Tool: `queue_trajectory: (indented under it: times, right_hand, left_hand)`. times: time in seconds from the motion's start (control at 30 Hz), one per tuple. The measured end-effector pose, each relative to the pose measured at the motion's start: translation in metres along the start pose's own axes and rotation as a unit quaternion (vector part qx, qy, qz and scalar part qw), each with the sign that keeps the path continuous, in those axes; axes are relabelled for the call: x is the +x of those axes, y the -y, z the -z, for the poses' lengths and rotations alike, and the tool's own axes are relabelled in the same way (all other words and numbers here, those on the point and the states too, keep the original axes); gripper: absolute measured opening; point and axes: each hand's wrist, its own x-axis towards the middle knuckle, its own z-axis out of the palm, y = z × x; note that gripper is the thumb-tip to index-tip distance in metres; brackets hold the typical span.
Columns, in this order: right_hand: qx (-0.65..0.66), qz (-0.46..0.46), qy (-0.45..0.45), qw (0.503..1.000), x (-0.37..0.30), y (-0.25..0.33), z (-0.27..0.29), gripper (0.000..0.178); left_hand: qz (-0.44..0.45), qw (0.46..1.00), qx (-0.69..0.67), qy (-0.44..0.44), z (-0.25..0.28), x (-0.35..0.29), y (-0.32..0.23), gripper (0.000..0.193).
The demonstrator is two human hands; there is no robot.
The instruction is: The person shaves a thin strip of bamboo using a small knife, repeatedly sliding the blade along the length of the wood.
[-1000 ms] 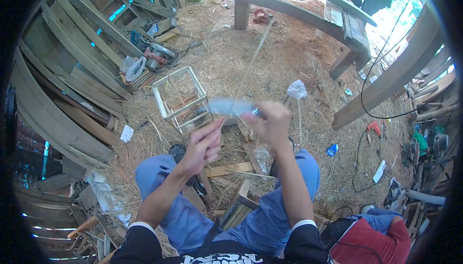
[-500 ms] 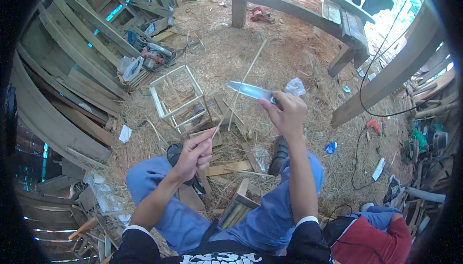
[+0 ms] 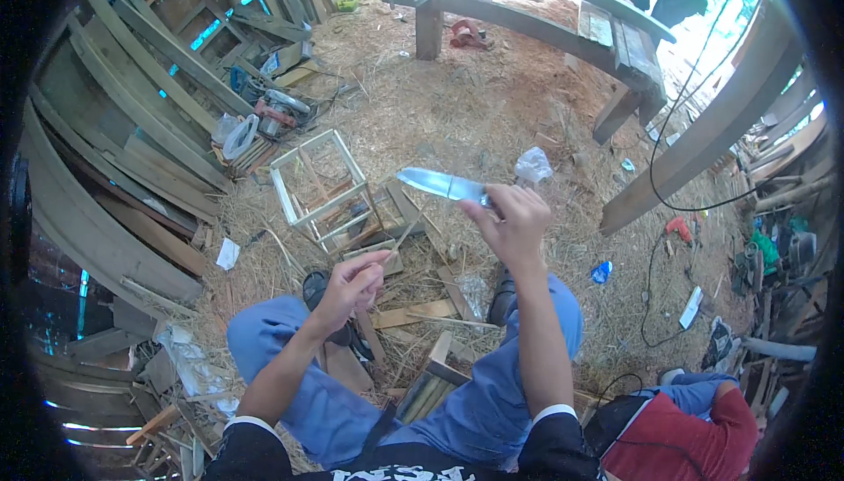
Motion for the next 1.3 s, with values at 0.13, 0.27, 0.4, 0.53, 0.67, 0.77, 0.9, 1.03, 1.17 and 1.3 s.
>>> queue_trajectory:
  times: [0.13,0.27,0.4,0.53,0.67,0.77,0.9,1.03,1.17,1.3]
  right_hand:
    - [0.026,0.003,0.04,0.999,0.003,0.013,-0.003,0.035]
    - [0.043,-0.032,-0.006,0.999,-0.001,0.006,-0.01,0.036]
    - [0.059,0.012,0.03,0.998,-0.003,0.016,-0.017,0.037]
    - [0.078,0.044,0.053,0.995,-0.001,0.019,-0.018,0.038]
    - [0.063,0.007,0.017,0.998,0.001,0.011,-0.017,0.039]
    - [0.094,0.031,0.054,0.994,-0.002,0.023,-0.021,0.038]
    - [0.111,0.09,0.101,0.985,-0.004,0.029,-0.028,0.038]
    - [0.107,0.048,0.072,0.991,-0.001,0.018,-0.024,0.038]
    - [0.106,0.053,0.061,0.991,-0.004,0.023,-0.029,0.04]
    - [0.119,0.104,0.107,0.982,-0.002,0.029,-0.025,0.041]
  left_hand:
    - [-0.02,0.998,0.04,-0.037,-0.007,0.005,-0.007,0.027]
    - [-0.1,0.988,0.107,-0.039,-0.007,0.017,0.005,0.024]
    - [-0.098,0.995,0.007,-0.017,-0.014,0.014,-0.005,0.028]
    - [-0.123,0.989,0.068,-0.047,-0.022,0.016,-0.011,0.032]
    - [-0.129,0.987,0.069,-0.07,-0.027,0.024,-0.012,0.031]
    - [-0.149,0.984,0.054,-0.084,-0.03,0.029,-0.011,0.031]
    - [-0.174,0.98,0.036,-0.086,-0.025,0.037,-0.005,0.032]
    - [-0.164,0.985,0.018,-0.041,-0.032,0.04,-0.012,0.035]
    - [-0.189,0.977,0.065,-0.08,-0.033,0.041,-0.007,0.038]
    - [-0.159,0.983,0.057,-0.072,-0.032,0.035,-0.013,0.035]
